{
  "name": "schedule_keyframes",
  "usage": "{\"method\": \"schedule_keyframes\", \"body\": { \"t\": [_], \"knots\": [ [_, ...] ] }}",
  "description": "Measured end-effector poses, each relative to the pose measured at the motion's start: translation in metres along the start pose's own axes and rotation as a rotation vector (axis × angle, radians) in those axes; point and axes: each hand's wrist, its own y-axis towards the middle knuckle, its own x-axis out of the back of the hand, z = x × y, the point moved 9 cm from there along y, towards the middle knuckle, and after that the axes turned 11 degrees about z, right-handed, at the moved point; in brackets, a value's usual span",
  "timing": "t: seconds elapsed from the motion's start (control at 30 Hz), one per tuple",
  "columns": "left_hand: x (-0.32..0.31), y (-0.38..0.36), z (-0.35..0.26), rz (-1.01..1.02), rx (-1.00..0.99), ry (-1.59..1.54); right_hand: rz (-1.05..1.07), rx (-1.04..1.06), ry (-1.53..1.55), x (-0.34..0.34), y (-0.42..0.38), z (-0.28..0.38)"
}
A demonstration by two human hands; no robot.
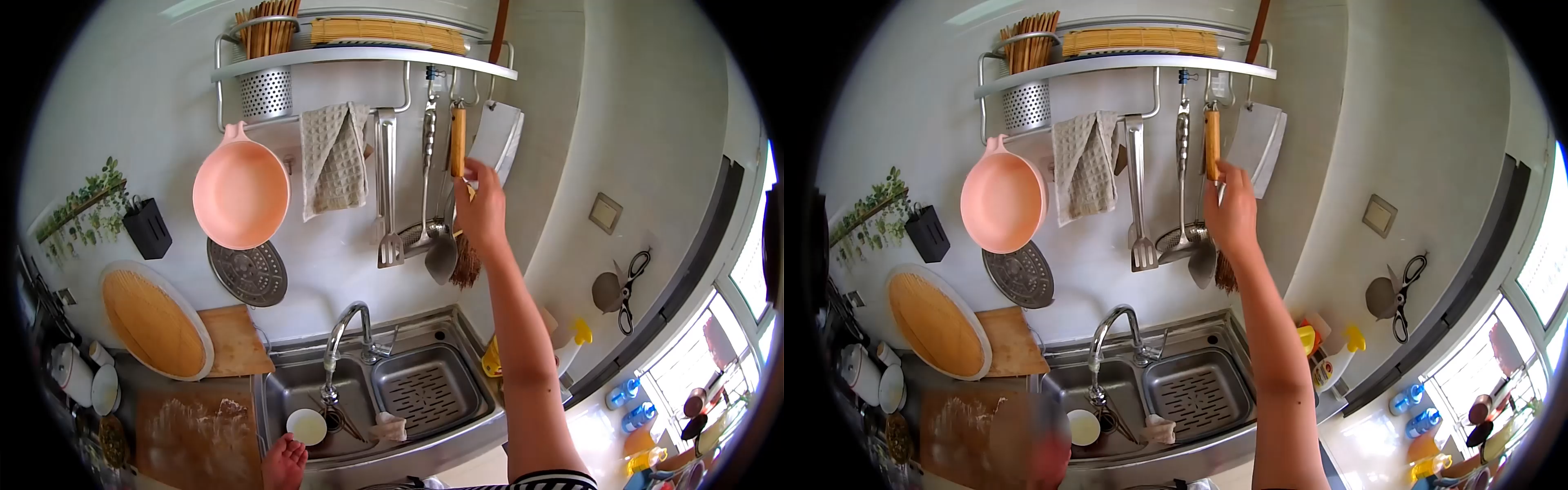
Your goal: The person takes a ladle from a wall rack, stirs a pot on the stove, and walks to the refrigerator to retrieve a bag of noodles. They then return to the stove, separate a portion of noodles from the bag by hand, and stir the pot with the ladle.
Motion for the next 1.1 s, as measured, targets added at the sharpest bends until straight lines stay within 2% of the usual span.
{"method": "schedule_keyframes", "body": {
  "t": [0.07, 0.2, 0.27, 0.3, 0.37, 0.47, 0.6, 0.77, 0.87, 1.03, 1.07, 1.1],
  "knots": [
    [0.007, 0.002, 0.002, -0.013, 0.014, -0.012, -0.028, 0.033, -0.008, -0.006, 0.026, -0.001],
    [0.009, -0.004, 0.001, 0.071, -0.032, 0.006, 0.082, -0.086, -0.04, -0.027, 0.054, -0.005],
    [0.013, -0.008, 0.0, 0.117, -0.052, -0.007, 0.233, -0.204, -0.273, -0.047, 0.058, -0.006],
    [0.016, -0.009, -0.001, 0.141, -0.068, -0.016, 0.232, -0.195, -0.271, -0.051, 0.061, -0.001],
    [0.021, -0.01, -0.005, 0.205, -0.1, -0.031, 0.249, -0.336, -0.32, -0.057, 0.062, -0.004],
    [0.032, -0.01, -0.011, 0.305, -0.126, -0.079, 0.157, -0.262, -0.252, -0.072, 0.07, -0.014],
    [0.038, -0.02, -0.019, 0.225, -0.158, -0.119, 0.165, -0.268, -0.249, -0.082, 0.08, -0.024],
    [0.05, -0.031, -0.021, 0.176, -0.256, 0.019, 0.204, -0.271, -0.217, -0.058, 0.08, -0.009],
    [0.03, -0.052, -0.026, -0.056, -0.232, -0.04, 0.236, -0.236, -0.173, -0.046, 0.086, -0.015],
    [0.019, -0.065, -0.005, -0.055, -0.173, -0.054, 0.233, -0.222, 0.123, -0.014, 0.073, -0.02],
    [0.02, -0.067, 0.003, -0.062, -0.16, -0.064, 0.23, -0.137, 0.119, -0.005, 0.068, -0.011],
    [0.018, -0.073, 0.007, -0.076, -0.169, -0.068, 0.229, -0.114, 0.244, -0.001, 0.057, -0.003]
  ]
}}
